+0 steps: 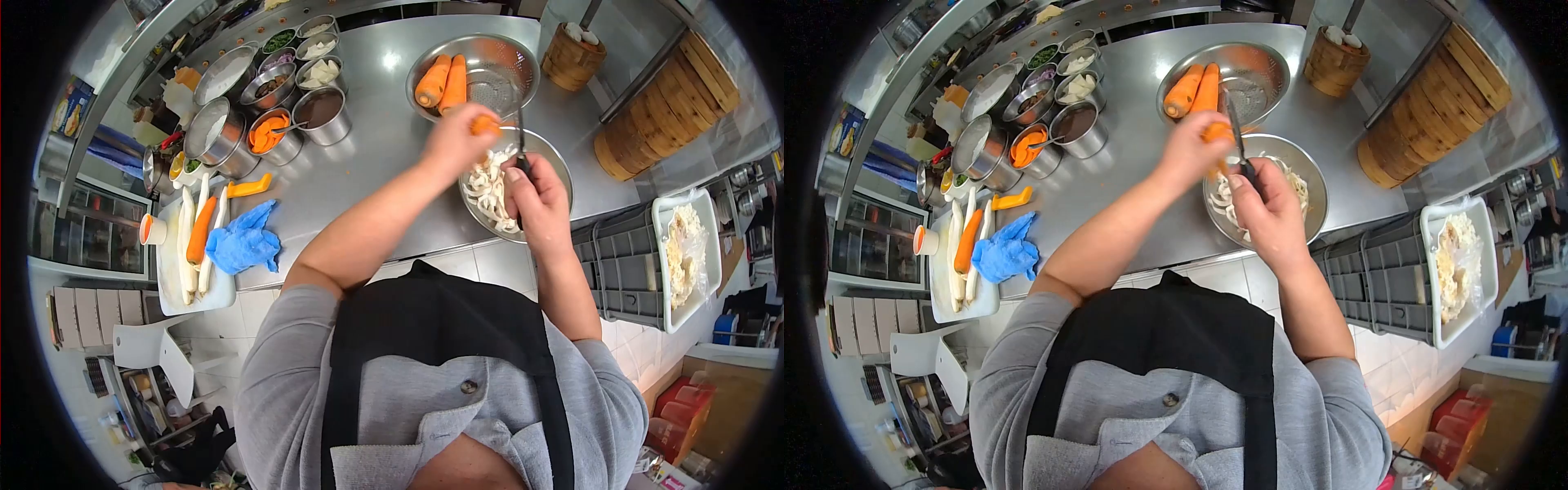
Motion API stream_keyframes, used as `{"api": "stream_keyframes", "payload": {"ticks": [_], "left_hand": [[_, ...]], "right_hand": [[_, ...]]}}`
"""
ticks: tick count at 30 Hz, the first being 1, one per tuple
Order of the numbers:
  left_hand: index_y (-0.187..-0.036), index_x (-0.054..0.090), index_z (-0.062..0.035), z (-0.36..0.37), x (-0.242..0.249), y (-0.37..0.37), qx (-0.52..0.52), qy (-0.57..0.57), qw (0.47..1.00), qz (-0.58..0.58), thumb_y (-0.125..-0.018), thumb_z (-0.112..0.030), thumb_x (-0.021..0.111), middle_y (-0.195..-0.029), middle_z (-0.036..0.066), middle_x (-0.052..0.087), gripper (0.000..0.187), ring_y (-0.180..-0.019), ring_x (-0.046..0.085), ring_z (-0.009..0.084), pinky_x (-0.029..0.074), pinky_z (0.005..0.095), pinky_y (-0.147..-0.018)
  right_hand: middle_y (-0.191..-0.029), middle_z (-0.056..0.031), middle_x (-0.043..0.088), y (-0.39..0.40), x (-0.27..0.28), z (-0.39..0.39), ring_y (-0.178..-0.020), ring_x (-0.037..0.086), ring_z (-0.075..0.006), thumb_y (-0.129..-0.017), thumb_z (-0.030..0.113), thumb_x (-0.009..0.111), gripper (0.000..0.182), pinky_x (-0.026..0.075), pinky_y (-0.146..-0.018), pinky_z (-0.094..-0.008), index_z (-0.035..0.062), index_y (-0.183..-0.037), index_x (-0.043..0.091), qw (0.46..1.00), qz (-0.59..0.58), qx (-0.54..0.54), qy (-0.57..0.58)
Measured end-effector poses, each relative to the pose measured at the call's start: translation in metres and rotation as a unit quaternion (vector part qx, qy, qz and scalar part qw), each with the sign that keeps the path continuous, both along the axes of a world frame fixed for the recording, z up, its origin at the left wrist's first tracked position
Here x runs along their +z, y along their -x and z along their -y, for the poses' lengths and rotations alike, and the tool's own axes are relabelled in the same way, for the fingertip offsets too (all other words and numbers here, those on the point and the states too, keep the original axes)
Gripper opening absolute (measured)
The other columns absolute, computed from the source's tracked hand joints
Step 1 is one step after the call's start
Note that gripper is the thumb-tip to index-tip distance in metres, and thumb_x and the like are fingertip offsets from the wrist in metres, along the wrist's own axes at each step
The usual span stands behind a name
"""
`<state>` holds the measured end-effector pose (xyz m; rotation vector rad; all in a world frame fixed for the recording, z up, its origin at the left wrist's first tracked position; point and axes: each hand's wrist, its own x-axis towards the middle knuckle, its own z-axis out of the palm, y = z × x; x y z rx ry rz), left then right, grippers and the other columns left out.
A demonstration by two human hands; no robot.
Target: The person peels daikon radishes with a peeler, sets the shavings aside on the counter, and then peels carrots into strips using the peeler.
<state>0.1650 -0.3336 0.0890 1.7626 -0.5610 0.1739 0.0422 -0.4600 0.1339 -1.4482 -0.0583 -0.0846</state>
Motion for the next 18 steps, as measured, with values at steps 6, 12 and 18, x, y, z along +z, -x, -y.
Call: {"api": "stream_keyframes", "payload": {"ticks": [6, 12, 18], "left_hand": [[-0.121, 0.052, -0.0148, 0.036, -0.006, 0.022, -0.218, -0.396, 0.886, 0.106, -0.063, -0.035, 0.076, -0.136, 0.013, 0.040, 0.066, -0.130, 0.033, 0.0381, 0.037, 0.0549, -0.097], [-0.095, 0.065, -0.0082, 0.030, 0.029, -0.045, 0.030, -0.228, 0.959, 0.164, -0.082, -0.010, 0.060, -0.094, 0.015, 0.062, 0.015, -0.091, 0.061, 0.0318, 0.050, 0.0402, -0.080], [-0.124, 0.053, -0.0056, -0.021, -0.007, -0.134, 0.168, -0.515, 0.840, -0.030, -0.081, -0.041, 0.066, -0.115, 0.020, 0.061, 0.057, -0.107, 0.060, 0.0344, 0.048, 0.0396, -0.091]], "right_hand": [[-0.067, 0.0019, 0.047, 0.003, 0.008, 0.011, -0.053, 0.041, -0.0043, -0.095, 0.009, 0.048, 0.011, 0.034, -0.051, -0.0197, 0.0012, -0.101, 0.052, 0.998, 0.058, 0.015, 0.007], [-0.069, 0.0043, 0.047, -0.007, 0.000, 0.031, -0.055, 0.041, -0.0023, -0.094, 0.011, 0.054, 0.011, 0.033, -0.050, -0.0184, 0.0026, -0.101, 0.055, 0.998, 0.042, 0.001, -0.054], [-0.068, 0.0056, 0.047, -0.014, -0.009, 0.020, -0.054, 0.041, -0.0015, -0.094, 0.013, 0.055, 0.010, 0.033, -0.049, -0.0185, 0.0037, -0.098, 0.055, 0.999, -0.020, 0.028, -0.022]]}}
